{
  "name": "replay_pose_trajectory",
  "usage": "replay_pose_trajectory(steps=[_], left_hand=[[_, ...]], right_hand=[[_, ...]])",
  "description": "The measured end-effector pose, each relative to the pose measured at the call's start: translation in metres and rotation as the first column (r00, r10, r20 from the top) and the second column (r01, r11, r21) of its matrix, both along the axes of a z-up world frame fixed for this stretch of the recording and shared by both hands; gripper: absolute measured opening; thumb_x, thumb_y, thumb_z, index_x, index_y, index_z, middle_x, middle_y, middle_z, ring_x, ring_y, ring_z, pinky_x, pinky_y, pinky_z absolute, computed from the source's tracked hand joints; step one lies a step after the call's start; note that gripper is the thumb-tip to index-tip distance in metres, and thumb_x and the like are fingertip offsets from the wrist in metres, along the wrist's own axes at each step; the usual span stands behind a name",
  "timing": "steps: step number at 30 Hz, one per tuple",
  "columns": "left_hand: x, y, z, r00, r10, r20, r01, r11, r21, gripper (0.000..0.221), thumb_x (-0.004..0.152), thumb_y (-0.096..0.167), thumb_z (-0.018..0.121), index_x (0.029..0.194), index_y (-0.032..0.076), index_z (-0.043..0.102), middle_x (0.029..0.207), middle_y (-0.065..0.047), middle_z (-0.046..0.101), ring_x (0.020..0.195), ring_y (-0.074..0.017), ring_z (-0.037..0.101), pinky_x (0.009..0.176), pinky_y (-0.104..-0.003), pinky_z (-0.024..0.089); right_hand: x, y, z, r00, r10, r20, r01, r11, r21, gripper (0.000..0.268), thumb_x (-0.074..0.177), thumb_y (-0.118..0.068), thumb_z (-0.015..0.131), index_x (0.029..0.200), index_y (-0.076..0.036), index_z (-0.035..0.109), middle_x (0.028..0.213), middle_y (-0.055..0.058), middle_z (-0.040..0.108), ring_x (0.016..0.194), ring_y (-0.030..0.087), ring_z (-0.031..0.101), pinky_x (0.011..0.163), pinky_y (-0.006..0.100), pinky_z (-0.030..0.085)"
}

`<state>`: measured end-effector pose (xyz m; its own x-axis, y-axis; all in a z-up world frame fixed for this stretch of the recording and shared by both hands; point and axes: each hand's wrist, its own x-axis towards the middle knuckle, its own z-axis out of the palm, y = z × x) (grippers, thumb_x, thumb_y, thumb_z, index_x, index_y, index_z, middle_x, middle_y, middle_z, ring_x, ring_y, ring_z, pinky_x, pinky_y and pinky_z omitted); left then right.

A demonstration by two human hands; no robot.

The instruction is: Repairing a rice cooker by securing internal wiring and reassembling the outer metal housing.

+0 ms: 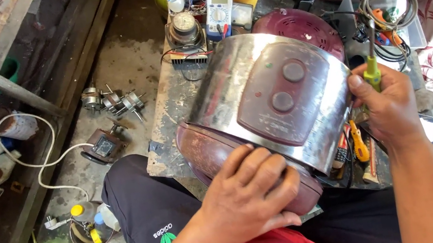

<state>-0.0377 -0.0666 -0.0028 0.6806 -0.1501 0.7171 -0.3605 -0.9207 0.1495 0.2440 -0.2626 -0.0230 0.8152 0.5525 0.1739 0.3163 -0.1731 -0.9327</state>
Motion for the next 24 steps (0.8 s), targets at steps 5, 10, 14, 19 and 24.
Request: replay_pose_trajectory(steps=[5, 10, 14, 19, 24], left_hand=[[0.001, -0.01, 0.001, 0.998, 0.009, 0.065, -0.01, 1.0, 0.024, 0.045, 0.109, 0.048, 0.046, 0.113, 0.008, 0.064, 0.116, -0.012, 0.056, 0.107, -0.0274, 0.056, 0.1, -0.045, 0.051], [0.002, -0.018, -0.001, 0.997, 0.037, 0.072, -0.041, 0.998, 0.058, 0.047, 0.112, 0.046, 0.033, 0.112, 0.011, 0.065, 0.115, -0.008, 0.061, 0.109, -0.0237, 0.057, 0.104, -0.042, 0.05], [0.003, -0.021, 0.001, 0.997, 0.045, 0.07, -0.049, 0.997, 0.063, 0.047, 0.113, 0.045, 0.032, 0.112, 0.012, 0.065, 0.116, -0.008, 0.061, 0.108, -0.0233, 0.057, 0.102, -0.041, 0.05], [0.005, -0.022, 0.004, 0.994, 0.059, 0.093, -0.065, 0.996, 0.064, 0.045, 0.113, 0.042, 0.033, 0.11, 0.011, 0.065, 0.113, -0.009, 0.059, 0.106, -0.0233, 0.055, 0.098, -0.041, 0.052], [0.004, -0.026, 0.009, 0.994, 0.067, 0.09, -0.071, 0.996, 0.051, 0.048, 0.115, 0.036, 0.024, 0.109, 0.011, 0.064, 0.112, -0.008, 0.06, 0.105, -0.023, 0.056, 0.098, -0.04, 0.052]], right_hand=[[0.008, -0.02, -0.016, 0.999, -0.009, -0.052, 0.011, 0.999, 0.049, 0.012, 0.104, -0.016, 0.067, 0.107, -0.005, 0.062, 0.085, 0.003, 0.058, 0.066, 0.013, 0.053, 0.06, 0.023, 0.049], [0.01, -0.028, -0.021, 0.998, -0.015, -0.061, 0.02, 0.998, 0.068, 0.012, 0.104, -0.015, 0.066, 0.11, -0.005, 0.062, 0.083, 0.002, 0.058, 0.063, 0.011, 0.054, 0.058, 0.023, 0.048], [0.008, -0.028, -0.019, 0.998, -0.004, -0.064, 0.009, 0.997, 0.078, 0.012, 0.103, -0.015, 0.066, 0.109, -0.005, 0.061, 0.084, 0.002, 0.058, 0.065, 0.012, 0.054, 0.059, 0.023, 0.049], [0.004, -0.026, -0.016, 0.998, -0.036, -0.06, 0.04, 0.996, 0.078, 0.014, 0.103, -0.016, 0.067, 0.109, -0.005, 0.062, 0.082, 0.002, 0.057, 0.062, 0.011, 0.053, 0.059, 0.022, 0.046], [0.009, -0.033, -0.03, 0.996, -0.015, -0.086, 0.025, 0.992, 0.122, 0.019, 0.101, -0.021, 0.07, 0.11, -0.006, 0.062, 0.077, 0.001, 0.056, 0.062, 0.012, 0.055, 0.059, 0.024, 0.051]])
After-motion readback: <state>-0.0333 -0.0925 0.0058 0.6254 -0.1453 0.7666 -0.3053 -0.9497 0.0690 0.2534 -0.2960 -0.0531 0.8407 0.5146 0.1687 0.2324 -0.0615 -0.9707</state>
